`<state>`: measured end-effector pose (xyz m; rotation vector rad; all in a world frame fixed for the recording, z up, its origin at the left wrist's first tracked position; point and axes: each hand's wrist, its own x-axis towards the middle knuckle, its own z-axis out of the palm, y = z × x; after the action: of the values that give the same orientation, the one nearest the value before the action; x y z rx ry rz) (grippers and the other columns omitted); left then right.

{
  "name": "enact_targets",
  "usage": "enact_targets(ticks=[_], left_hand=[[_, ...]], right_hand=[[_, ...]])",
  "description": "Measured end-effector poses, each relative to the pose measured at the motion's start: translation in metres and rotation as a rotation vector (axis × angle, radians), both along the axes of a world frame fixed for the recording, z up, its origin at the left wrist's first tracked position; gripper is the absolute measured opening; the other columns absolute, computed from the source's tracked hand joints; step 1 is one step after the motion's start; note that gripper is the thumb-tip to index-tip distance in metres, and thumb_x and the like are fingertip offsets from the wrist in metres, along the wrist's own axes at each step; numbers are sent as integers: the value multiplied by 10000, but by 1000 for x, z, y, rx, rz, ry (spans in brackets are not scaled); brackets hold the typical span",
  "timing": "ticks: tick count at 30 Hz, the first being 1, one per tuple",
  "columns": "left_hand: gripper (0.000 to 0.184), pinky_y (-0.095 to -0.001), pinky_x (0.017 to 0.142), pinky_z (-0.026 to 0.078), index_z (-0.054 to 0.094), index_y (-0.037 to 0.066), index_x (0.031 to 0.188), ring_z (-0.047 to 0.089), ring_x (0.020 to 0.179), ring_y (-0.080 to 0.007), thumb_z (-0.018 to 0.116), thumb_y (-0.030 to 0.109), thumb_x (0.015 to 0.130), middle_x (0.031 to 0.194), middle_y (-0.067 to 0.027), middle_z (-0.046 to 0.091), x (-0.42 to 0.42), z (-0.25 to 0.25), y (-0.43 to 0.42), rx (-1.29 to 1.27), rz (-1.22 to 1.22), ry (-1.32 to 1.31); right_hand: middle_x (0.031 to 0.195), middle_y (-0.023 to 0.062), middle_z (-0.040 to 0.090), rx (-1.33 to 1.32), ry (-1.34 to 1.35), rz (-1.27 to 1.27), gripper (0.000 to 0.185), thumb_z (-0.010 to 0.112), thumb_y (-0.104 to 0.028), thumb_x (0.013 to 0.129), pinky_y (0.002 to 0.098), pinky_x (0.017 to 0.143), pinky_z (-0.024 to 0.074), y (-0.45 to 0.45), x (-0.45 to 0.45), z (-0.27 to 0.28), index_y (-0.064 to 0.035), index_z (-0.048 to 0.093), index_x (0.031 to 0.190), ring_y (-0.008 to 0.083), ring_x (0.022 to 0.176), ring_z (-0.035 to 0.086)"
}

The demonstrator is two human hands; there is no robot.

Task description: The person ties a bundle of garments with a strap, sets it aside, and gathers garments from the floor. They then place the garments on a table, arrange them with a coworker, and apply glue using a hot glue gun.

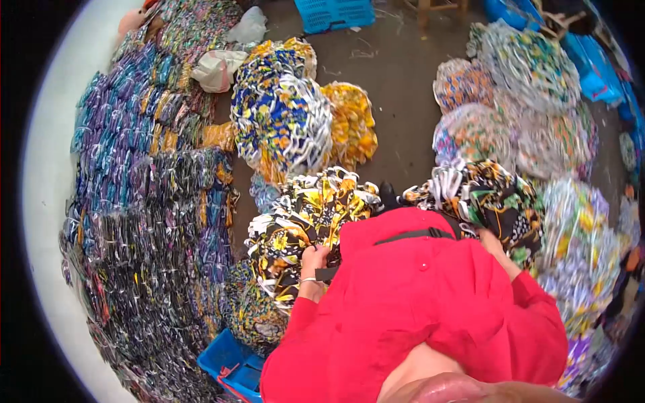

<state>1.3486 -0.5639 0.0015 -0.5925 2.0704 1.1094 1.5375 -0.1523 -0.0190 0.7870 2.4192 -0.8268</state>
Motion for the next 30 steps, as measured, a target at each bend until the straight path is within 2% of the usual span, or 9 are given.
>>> enact_targets(ticks=[1,4,8,15,17,22,25,28,30], left_hand=[[168,-233,485,349,571,37,693,472,531,-82,615,187,756,593,-1,533,-21,-7,9,30,35,-20],[172,-234,494,363,579,29,691,497,545,-98,633,188,729,604,-16,552,-76,7,39,62,109,-66],[140,-247,403,321,521,65,707,443,449,-87,642,136,719,566,15,493,-143,41,108,206,66,41],[185,-265,504,427,571,1,792,545,557,-122,648,154,721,656,-43,578,-274,-25,175,191,-83,260],[192,-264,513,430,572,-2,798,549,568,-124,648,157,722,655,-44,578,-315,-11,211,145,-28,252],[227,-256,545,435,574,-14,810,560,606,-129,653,180,724,653,-48,578,-417,28,285,105,-27,282],[232,-241,559,428,568,-19,820,551,622,-115,647,183,737,670,-38,580,-454,50,307,68,-40,276],[221,-215,574,417,552,-22,840,533,639,-87,632,170,765,703,-16,582,-512,71,321,-28,-81,211],[222,-210,548,393,556,-12,839,513,616,-76,631,187,774,696,-9,576,-552,73,324,-40,-102,266]], right_hand=[[912,234,603,4,4,21,370,540,-303,788,438,746,449,15,-23,2,9,564,987,381,852,586],[863,230,614,-108,21,-364,386,570,-295,783,430,736,444,35,-93,43,30,567,992,353,841,612],[810,222,619,-182,39,-379,404,591,-303,778,417,693,448,84,-175,48,36,574,997,337,785,622],[762,219,623,-59,277,-192,403,592,-314,778,400,652,455,198,-320,-56,40,586,970,343,743,619],[762,217,625,-49,300,-151,401,593,-314,777,396,651,455,240,-372,-60,41,588,963,348,739,617],[815,218,627,-100,45,-128,357,612,-261,750,395,670,458,308,-475,-29,30,601,957,351,779,617],[849,235,617,-190,60,-85,406,613,-288,754,406,706,449,320,-490,-63,36,578,995,396,808,591],[855,238,608,-62,15,-51,398,624,-255,731,406,703,444,337,-494,-126,34,571,999,377,822,592],[849,237,604,-110,-15,-99,397,629,-257,727,407,706,442,334,-538,-76,35,570,989,374,825,591]])
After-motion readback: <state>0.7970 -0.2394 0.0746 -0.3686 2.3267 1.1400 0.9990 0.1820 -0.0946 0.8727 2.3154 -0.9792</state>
